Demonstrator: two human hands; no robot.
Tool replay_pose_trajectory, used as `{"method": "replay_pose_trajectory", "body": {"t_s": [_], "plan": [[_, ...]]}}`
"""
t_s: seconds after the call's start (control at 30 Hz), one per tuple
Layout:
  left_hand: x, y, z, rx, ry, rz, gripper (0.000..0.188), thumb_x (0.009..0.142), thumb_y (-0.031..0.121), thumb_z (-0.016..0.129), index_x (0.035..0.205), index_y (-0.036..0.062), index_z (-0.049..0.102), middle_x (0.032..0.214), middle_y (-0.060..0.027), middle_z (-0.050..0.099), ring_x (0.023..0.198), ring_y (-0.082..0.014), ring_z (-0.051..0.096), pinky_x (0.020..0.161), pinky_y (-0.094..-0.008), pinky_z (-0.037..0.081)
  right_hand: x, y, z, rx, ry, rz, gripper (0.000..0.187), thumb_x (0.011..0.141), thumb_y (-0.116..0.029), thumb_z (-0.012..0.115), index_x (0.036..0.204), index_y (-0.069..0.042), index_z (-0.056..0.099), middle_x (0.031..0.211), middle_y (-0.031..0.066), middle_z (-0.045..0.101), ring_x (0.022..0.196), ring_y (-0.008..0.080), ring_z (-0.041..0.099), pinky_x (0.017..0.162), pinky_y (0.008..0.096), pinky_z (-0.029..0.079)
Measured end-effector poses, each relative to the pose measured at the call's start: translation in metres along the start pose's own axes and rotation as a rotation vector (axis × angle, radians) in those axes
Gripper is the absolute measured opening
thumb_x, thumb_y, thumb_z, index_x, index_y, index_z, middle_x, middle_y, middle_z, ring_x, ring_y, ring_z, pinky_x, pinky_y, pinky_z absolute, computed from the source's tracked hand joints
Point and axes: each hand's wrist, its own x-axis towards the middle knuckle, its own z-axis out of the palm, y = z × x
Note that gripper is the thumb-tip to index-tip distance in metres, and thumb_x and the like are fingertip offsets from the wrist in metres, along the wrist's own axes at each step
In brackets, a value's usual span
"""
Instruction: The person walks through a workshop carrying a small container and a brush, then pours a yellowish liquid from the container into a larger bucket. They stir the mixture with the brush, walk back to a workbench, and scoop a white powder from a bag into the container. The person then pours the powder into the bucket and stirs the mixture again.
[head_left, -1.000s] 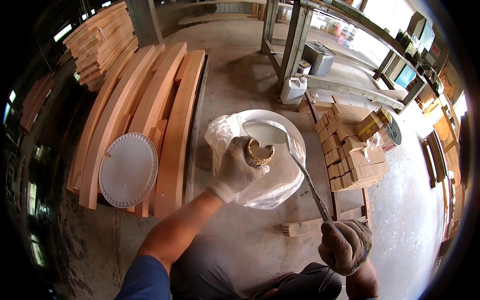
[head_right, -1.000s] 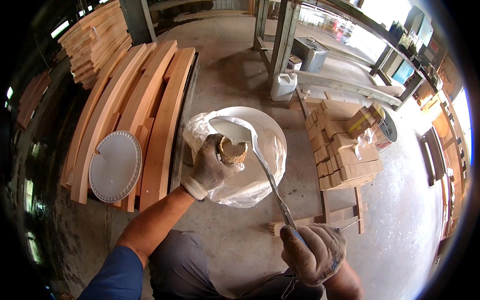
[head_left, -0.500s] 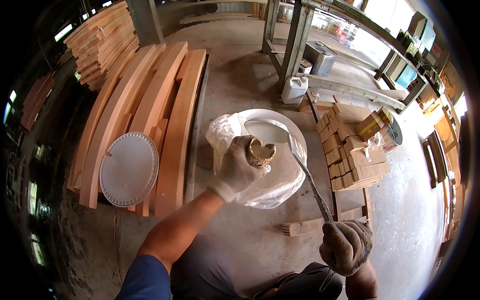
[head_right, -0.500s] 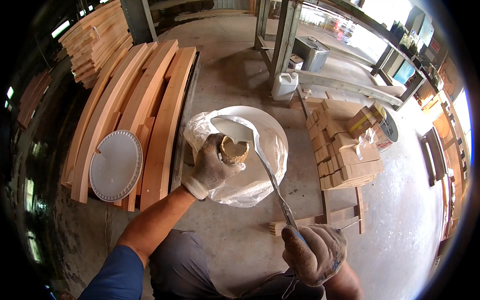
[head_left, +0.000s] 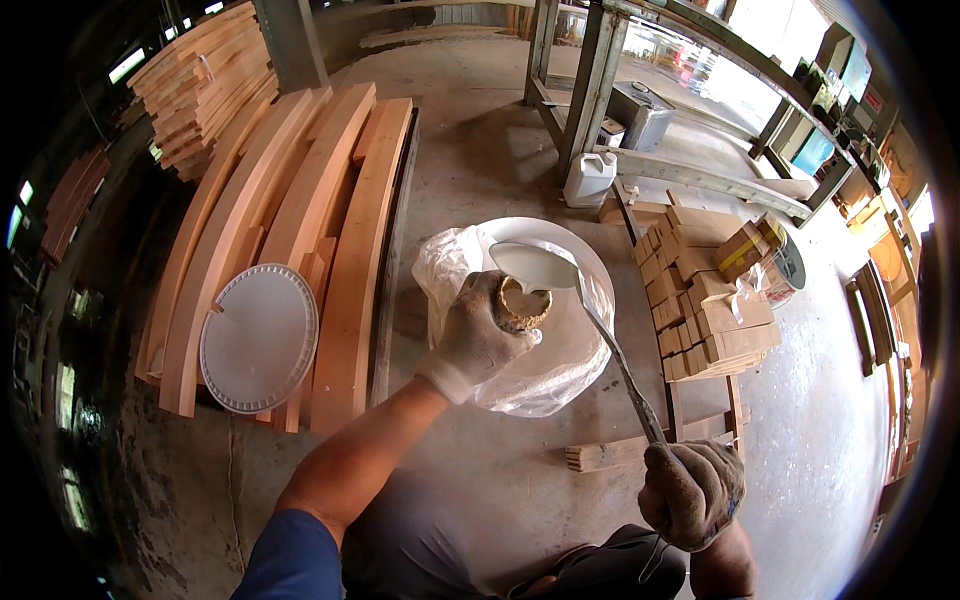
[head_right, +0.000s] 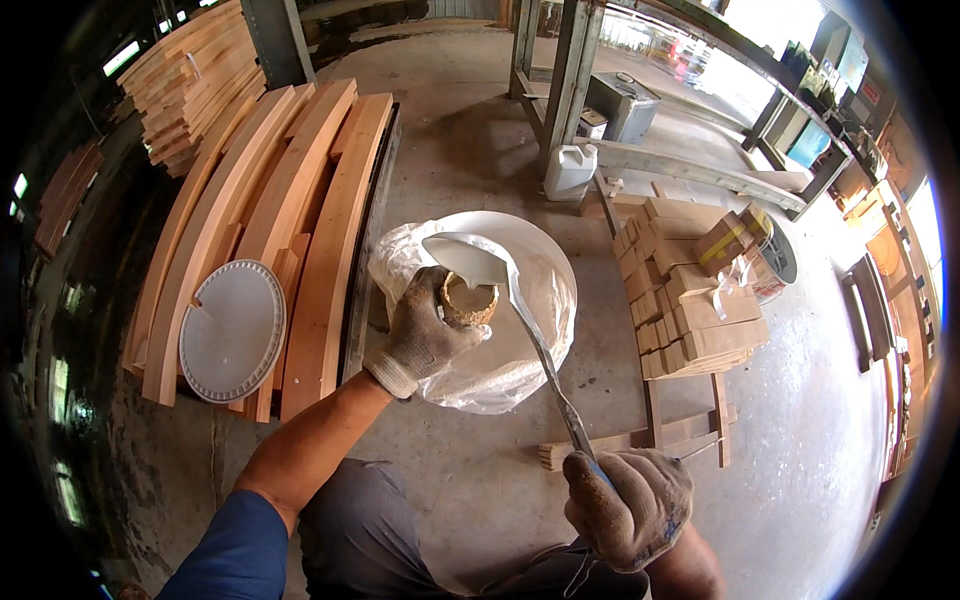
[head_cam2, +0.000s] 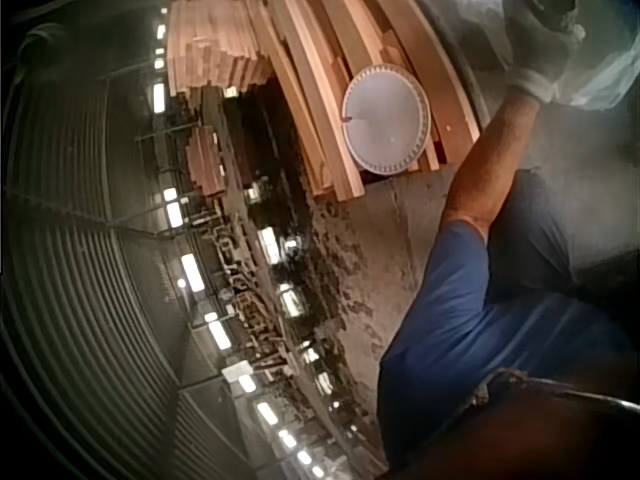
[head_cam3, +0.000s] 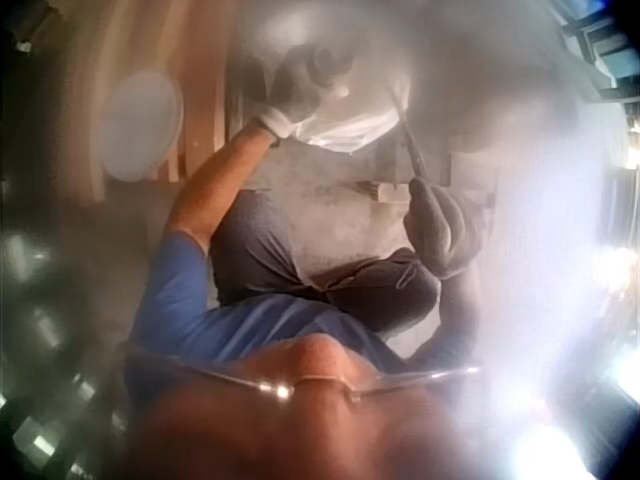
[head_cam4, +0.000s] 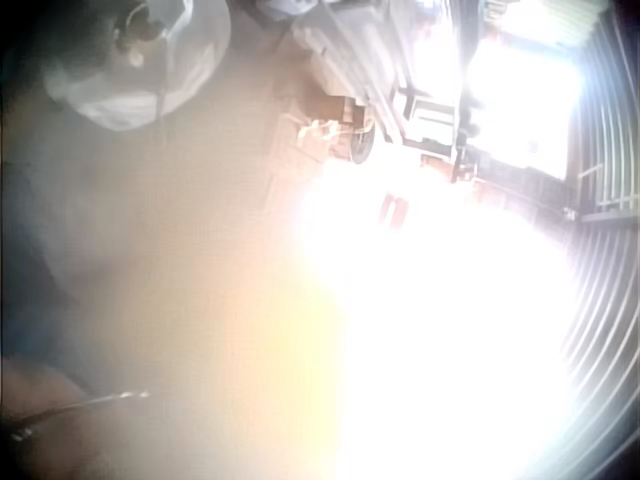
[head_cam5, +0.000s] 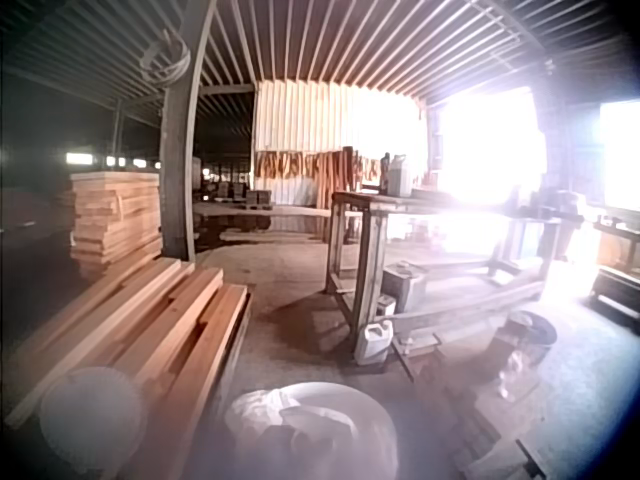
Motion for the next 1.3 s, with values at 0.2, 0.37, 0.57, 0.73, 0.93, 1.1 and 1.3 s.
{"method": "replay_pose_trajectory", "body": {"t_s": [0.2, 0.37, 0.57, 0.73, 0.93, 1.1, 1.3], "plan": [[0.0, -0.003, 0.001, -0.005, 0.015, 0.009, 0.058, 0.067, 0.019, 0.093, 0.116, 0.0022, 0.066, 0.111, -0.0163, 0.069, 0.104, -0.0347, 0.07, 0.094, -0.0449, 0.057, 0.0, 0.0, 0.001, -0.006, 0.009, -0.004, 0.062, 0.079, 0.004, 0.071, 0.14, 0.003, 0.061, 0.09, 0.0107, 0.071, 0.066, 0.0234, 0.071, 0.054, 0.0364, 0.059], [0.0, -0.004, 0.003, 0.004, 0.004, -0.012, 0.058, 0.067, 0.019, 0.092, 0.115, 0.0016, 0.066, 0.111, -0.0164, 0.07, 0.104, -0.034, 0.07, 0.094, -0.0444, 0.057, -0.002, 0.0, 0.004, -0.009, 0.023, 0.004, 0.061, 0.078, 0.005, 0.071, 0.139, 0.003, 0.061, 0.089, 0.0099, 0.071, 0.065, 0.0229, 0.07, 0.054, 0.0358, 0.059], [0.001, -0.001, -0.002, -0.001, -0.011, 0.014, 0.058, 0.067, 0.019, 0.093, 0.115, 0.001, 0.066, 0.111, -0.017, 0.07, 0.103, -0.034, 0.07, 0.093, -0.0447, 0.057, -0.002, 0.0, 0.004, -0.014, 0.039, -0.004, 0.061, 0.077, 0.006, 0.071, 0.138, 0.004, 0.062, 0.088, 0.0093, 0.07, 0.065, 0.0219, 0.07, 0.053, 0.035, 0.058], [0.001, 0.001, 0.0, -0.028, 0.002, -0.015, 0.059, 0.066, 0.018, 0.094, 0.115, 0.0012, 0.066, 0.11, -0.0172, 0.07, 0.103, -0.0345, 0.07, 0.093, -0.045, 0.057, 0.0, 0.001, 0.004, -0.015, 0.034, -0.003, 0.06, 0.077, 0.006, 0.07, 0.136, 0.004, 0.062, 0.088, 0.0096, 0.071, 0.065, 0.0219, 0.07, 0.054, 0.0351, 0.058], [0.001, 0.0, 0.0, 0.02, 0.009, 0.044, 0.058, 0.066, 0.019, 0.094, 0.114, 0.0016, 0.066, 0.109, -0.0169, 0.07, 0.102, -0.035, 0.07, 0.092, -0.0452, 0.057, -0.001, 0.001, 0.001, -0.014, 0.022, -0.005, 0.058, 0.077, 0.005, 0.071, 0.135, 0.004, 0.063, 0.09, 0.0108, 0.071, 0.066, 0.0225, 0.071, 0.054, 0.0354, 0.059], [0.001, 0.001, 0.0, 0.02, 0.004, 0.035, 0.058, 0.066, 0.019, 0.094, 0.113, 0.0018, 0.066, 0.109, -0.0165, 0.069, 0.101, -0.0346, 0.069, 0.092, -0.045, 0.057, -0.001, 0.0, -0.001, -0.019, 0.005, 0.002, 0.056, 0.079, 0.004, 0.072, 0.134, 0.004, 0.063, 0.091, 0.0117, 0.072, 0.067, 0.0234, 0.072, 0.056, 0.0361, 0.06], [0.0, -0.001, 0.001, 0.002, 0.006, 0.032, 0.059, 0.066, 0.019, 0.094, 0.114, 0.0021, 0.066, 0.11, -0.0165, 0.069, 0.103, -0.0342, 0.069, 0.092, -0.0448, 0.057, -0.002, 0.0, -0.001, -0.007, 0.012, -0.002, 0.055, 0.079, 0.003, 0.072, 0.134, 0.004, 0.063, 0.092, 0.012, 0.072, 0.067, 0.0238, 0.072, 0.056, 0.0366, 0.061]]}}
